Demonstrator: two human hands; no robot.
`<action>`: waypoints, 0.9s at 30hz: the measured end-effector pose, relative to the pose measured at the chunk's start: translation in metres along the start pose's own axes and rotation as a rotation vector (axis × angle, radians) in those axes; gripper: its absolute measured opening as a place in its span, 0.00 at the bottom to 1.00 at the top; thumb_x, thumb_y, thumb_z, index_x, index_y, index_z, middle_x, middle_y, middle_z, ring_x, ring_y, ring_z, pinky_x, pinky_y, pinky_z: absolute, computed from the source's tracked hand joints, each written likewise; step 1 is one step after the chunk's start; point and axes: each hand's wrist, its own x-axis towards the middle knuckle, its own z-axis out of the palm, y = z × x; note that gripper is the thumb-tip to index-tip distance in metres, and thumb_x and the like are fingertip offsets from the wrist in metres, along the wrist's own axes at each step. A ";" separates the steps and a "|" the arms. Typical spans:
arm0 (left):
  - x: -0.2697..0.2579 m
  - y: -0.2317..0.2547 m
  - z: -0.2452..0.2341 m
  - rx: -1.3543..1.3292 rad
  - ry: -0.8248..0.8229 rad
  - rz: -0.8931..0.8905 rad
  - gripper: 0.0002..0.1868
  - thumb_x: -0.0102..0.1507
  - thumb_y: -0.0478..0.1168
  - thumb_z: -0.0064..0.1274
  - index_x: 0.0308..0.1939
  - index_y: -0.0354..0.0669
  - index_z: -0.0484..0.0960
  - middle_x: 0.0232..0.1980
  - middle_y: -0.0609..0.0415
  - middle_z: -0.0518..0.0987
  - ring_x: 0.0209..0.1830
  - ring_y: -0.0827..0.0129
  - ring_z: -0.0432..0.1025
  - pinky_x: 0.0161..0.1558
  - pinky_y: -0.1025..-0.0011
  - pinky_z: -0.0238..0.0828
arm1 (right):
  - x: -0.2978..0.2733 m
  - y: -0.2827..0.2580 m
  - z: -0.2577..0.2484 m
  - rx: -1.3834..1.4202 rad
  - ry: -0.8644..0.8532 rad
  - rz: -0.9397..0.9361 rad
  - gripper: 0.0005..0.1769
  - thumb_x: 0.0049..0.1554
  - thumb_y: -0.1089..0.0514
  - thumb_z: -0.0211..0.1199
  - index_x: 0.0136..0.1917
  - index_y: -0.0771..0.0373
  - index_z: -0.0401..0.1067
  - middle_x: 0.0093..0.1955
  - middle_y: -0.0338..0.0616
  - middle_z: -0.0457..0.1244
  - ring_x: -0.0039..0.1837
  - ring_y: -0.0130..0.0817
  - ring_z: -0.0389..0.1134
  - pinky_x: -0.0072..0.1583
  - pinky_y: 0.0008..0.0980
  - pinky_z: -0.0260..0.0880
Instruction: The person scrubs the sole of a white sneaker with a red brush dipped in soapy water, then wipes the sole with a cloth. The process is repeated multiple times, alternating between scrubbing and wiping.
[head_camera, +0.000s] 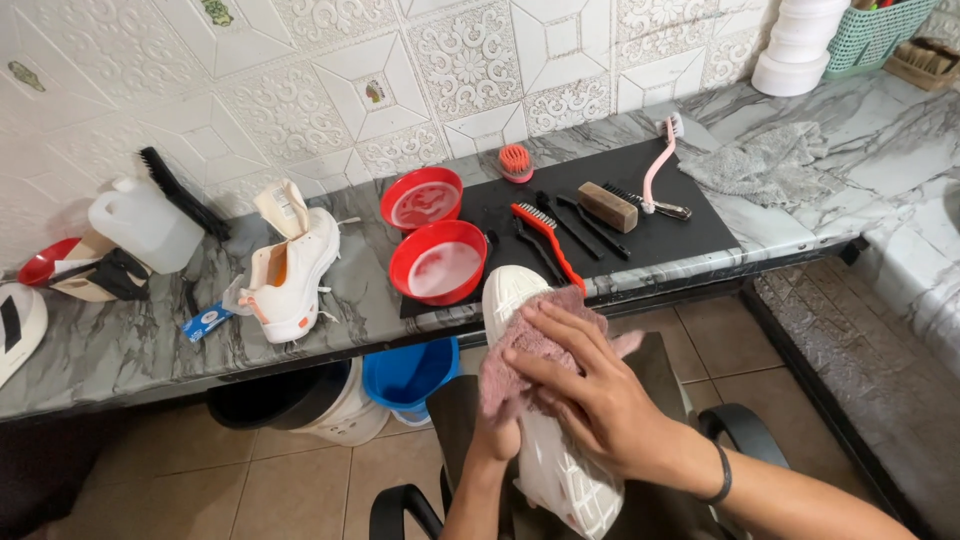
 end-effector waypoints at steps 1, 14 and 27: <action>0.000 -0.019 0.004 0.542 -0.042 0.106 0.28 0.81 0.48 0.28 0.84 0.48 0.46 0.84 0.40 0.37 0.85 0.54 0.32 0.83 0.59 0.30 | -0.007 0.000 0.000 -0.026 -0.012 -0.010 0.21 0.66 0.60 0.49 0.71 0.60 0.66 0.75 0.59 0.57 0.79 0.58 0.56 0.77 0.57 0.57; 0.127 -0.183 0.074 2.174 0.600 0.465 0.31 0.69 0.64 0.40 0.52 0.39 0.78 0.44 0.48 0.81 0.44 0.61 0.76 0.43 0.66 0.71 | -0.012 0.006 -0.019 0.126 0.027 -0.067 0.20 0.67 0.58 0.50 0.69 0.65 0.63 0.65 0.52 0.64 0.72 0.53 0.62 0.73 0.53 0.64; 0.082 -0.150 0.070 1.875 0.614 0.607 0.44 0.66 0.65 0.34 0.75 0.35 0.60 0.72 0.37 0.70 0.69 0.48 0.66 0.67 0.53 0.64 | 0.000 0.034 -0.029 -0.251 0.317 0.321 0.15 0.47 0.71 0.52 0.45 0.69 0.75 0.53 0.50 0.70 0.35 0.31 0.63 0.37 0.28 0.59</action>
